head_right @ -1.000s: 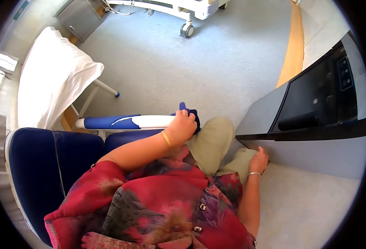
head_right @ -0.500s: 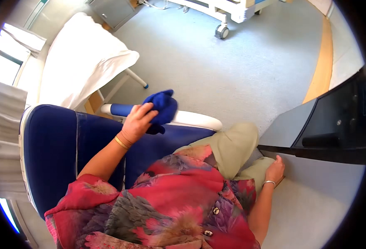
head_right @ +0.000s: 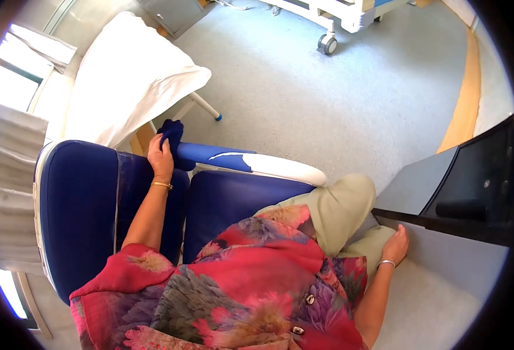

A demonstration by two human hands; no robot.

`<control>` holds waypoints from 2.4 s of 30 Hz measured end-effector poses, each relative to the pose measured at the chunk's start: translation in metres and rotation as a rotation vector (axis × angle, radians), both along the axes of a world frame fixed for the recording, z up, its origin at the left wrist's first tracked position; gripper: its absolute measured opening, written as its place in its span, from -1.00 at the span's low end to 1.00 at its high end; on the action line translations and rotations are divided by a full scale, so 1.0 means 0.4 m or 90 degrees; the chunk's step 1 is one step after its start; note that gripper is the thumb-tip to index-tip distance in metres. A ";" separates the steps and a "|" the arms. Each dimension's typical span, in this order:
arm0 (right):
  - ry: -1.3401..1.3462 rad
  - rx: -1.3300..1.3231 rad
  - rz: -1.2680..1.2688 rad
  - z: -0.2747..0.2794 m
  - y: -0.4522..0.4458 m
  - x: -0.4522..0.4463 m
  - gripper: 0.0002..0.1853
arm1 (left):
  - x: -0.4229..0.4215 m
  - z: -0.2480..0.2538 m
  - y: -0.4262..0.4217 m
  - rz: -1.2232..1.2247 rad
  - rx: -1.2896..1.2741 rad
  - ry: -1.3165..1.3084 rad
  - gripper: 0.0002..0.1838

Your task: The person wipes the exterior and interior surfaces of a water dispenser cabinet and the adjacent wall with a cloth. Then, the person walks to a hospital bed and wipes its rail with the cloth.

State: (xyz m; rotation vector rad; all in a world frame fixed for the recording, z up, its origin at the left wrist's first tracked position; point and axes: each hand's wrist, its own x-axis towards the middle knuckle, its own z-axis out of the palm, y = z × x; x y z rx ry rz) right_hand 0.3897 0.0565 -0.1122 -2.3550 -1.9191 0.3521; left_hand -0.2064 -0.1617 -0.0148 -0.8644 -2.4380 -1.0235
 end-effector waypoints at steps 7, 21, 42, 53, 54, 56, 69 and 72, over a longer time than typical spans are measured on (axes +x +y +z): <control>-0.020 0.013 0.052 0.012 -0.006 0.013 -0.70 | 0.246 0.079 0.140 -0.258 -0.177 0.204 -0.78; -0.012 0.090 -0.115 -0.009 -0.055 0.097 -0.77 | 0.516 0.026 0.505 -0.675 -0.084 -0.107 -0.86; -0.113 0.077 -0.331 -0.008 -0.251 0.259 -0.88 | 1.215 0.536 0.877 -1.025 0.497 0.298 -0.39; -0.043 0.019 -0.363 -0.024 -0.228 0.295 -0.85 | 1.233 0.271 0.817 -0.991 0.310 0.007 -0.25; -0.041 0.025 -0.362 -0.022 -0.231 0.299 -0.85 | 1.229 0.277 0.823 -0.990 0.315 0.012 -0.25; -0.019 0.034 -0.380 -0.016 -0.240 0.305 -0.84 | 1.221 0.303 0.842 -0.948 0.328 0.046 -0.20; -0.014 0.078 -0.478 -0.073 -0.341 0.382 -0.85 | 1.292 0.495 0.877 -0.902 0.514 0.353 -0.42; 0.001 0.085 -0.485 -0.075 -0.359 0.388 -0.83 | 1.250 0.311 0.864 -0.920 0.379 0.400 -0.50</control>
